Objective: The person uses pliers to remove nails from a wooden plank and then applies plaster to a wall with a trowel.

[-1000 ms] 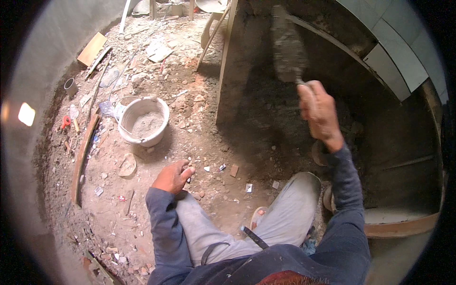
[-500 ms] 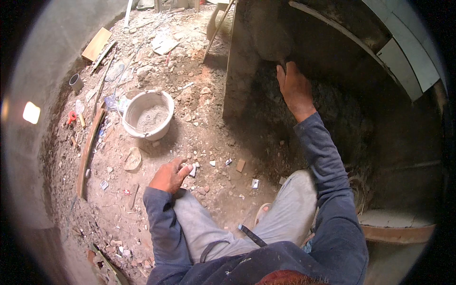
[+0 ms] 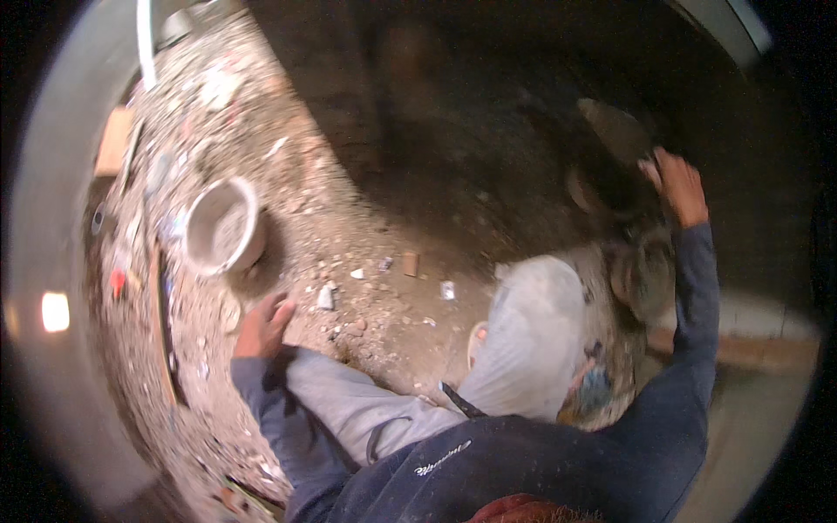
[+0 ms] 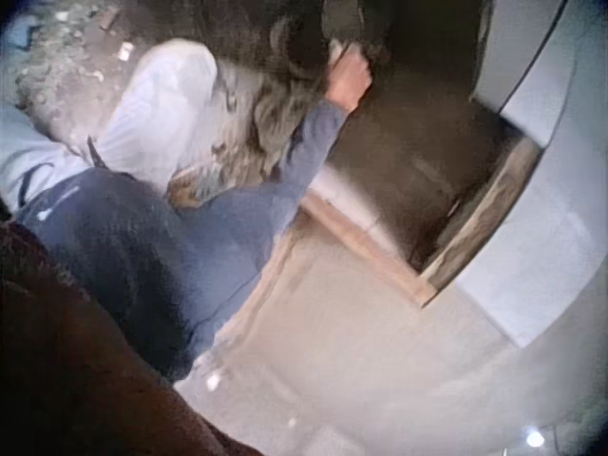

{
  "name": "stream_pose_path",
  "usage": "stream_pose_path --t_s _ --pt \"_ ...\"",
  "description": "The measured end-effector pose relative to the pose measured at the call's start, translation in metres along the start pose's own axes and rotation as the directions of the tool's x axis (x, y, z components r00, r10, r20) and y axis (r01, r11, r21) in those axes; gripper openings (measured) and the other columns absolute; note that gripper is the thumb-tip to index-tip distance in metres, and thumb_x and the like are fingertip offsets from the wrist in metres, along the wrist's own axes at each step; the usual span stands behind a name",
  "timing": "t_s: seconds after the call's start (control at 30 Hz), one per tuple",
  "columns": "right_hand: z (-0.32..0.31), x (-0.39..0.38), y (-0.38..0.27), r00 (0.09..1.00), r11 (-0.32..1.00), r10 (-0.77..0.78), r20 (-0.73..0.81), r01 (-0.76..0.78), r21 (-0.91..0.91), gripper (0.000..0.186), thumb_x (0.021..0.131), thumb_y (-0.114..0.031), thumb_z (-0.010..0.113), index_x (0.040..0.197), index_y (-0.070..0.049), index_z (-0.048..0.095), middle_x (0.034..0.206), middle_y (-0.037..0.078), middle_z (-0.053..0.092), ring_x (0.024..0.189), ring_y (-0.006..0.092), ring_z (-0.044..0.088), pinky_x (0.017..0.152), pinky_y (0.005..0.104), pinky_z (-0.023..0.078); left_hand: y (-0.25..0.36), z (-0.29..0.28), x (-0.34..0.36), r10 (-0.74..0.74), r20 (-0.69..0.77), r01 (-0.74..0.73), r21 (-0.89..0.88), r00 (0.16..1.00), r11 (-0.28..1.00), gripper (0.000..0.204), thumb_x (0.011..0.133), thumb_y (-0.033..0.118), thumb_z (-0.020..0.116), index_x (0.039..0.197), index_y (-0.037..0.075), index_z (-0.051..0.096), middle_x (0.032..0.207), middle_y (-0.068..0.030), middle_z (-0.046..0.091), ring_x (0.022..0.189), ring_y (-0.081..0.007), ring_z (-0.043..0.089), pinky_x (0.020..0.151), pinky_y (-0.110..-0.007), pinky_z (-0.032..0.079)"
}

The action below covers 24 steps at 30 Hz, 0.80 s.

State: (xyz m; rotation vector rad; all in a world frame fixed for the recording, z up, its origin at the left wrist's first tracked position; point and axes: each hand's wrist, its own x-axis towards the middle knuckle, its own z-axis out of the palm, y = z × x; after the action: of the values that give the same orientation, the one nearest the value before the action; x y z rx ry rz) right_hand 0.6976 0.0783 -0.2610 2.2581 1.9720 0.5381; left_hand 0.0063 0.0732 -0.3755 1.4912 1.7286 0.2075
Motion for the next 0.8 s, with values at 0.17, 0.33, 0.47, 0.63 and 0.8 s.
stream_pose_path --t_s 0.17,0.33,0.47,0.63,0.8 --pt "0.041 0.010 0.098 0.876 0.956 0.135 0.462 0.008 -0.295 0.041 0.092 -0.038 0.065 0.116 -0.006 0.067 0.108 0.018 0.069 0.101 0.0362 0.065 0.084 0.0475 0.053 -0.015 0.000 0.008 -0.165 0.079 0.174 -0.125 0.983 0.977 0.057 0.096 0.042 0.061 0.136 0.003 0.055 0.100 -0.0058 0.063 0.084 -0.0156 0.059 0.070 -0.030 0.049" --pt "0.141 0.028 0.126 0.841 0.872 0.272 0.468 -0.010 -0.489 0.022 0.093 -0.021 0.060 0.105 -0.009 0.074 0.105 0.013 0.073 0.094 0.0307 0.071 0.078 0.0452 0.057 -0.033 -0.010 0.027 -0.217 0.061 0.220 -0.045 0.974 0.974 0.056 0.097 0.044 0.062 0.136 0.005 0.055 0.095 -0.0045 0.063 0.075 -0.0144 0.060 0.060 -0.029 0.049" --pt "0.281 0.030 0.125 0.923 0.881 0.321 0.212 -0.209 -0.425 0.021 0.092 -0.018 0.060 0.100 -0.007 0.076 0.106 0.015 0.073 0.097 0.0322 0.070 0.075 0.0423 0.058 -0.026 -0.015 0.011 -0.262 0.000 0.262 0.007 0.965 0.965 0.055 0.097 0.042 0.060 0.133 0.002 0.056 0.094 -0.0081 0.065 0.076 -0.0148 0.060 0.060 -0.031 0.050" --pt "0.319 0.018 0.088 0.865 0.951 0.207 0.457 -0.068 -0.302 0.025 0.094 -0.021 0.058 0.108 -0.007 0.074 0.109 0.015 0.072 0.095 0.0330 0.070 0.075 0.0453 0.058 -0.042 -0.016 0.009 -0.313 -0.033 0.314 0.019 0.949 0.949 0.053 0.096 0.042 0.064 0.133 0.004 0.057 0.090 -0.0026 0.063 0.068 -0.0128 0.058 0.054 -0.028 0.046" --pt "0.175 0.008 0.097 0.796 0.983 0.085 0.599 0.030 -0.178 0.026 0.092 -0.025 0.060 0.109 -0.010 0.074 0.108 0.015 0.072 0.095 0.0349 0.070 0.080 0.0460 0.057 -0.042 -0.013 0.020 -0.321 -0.014 0.321 -0.012 0.947 0.947 0.054 0.097 0.043 0.062 0.132 0.003 0.056 0.089 -0.0057 0.063 0.070 -0.0131 0.057 0.054 -0.028 0.047"
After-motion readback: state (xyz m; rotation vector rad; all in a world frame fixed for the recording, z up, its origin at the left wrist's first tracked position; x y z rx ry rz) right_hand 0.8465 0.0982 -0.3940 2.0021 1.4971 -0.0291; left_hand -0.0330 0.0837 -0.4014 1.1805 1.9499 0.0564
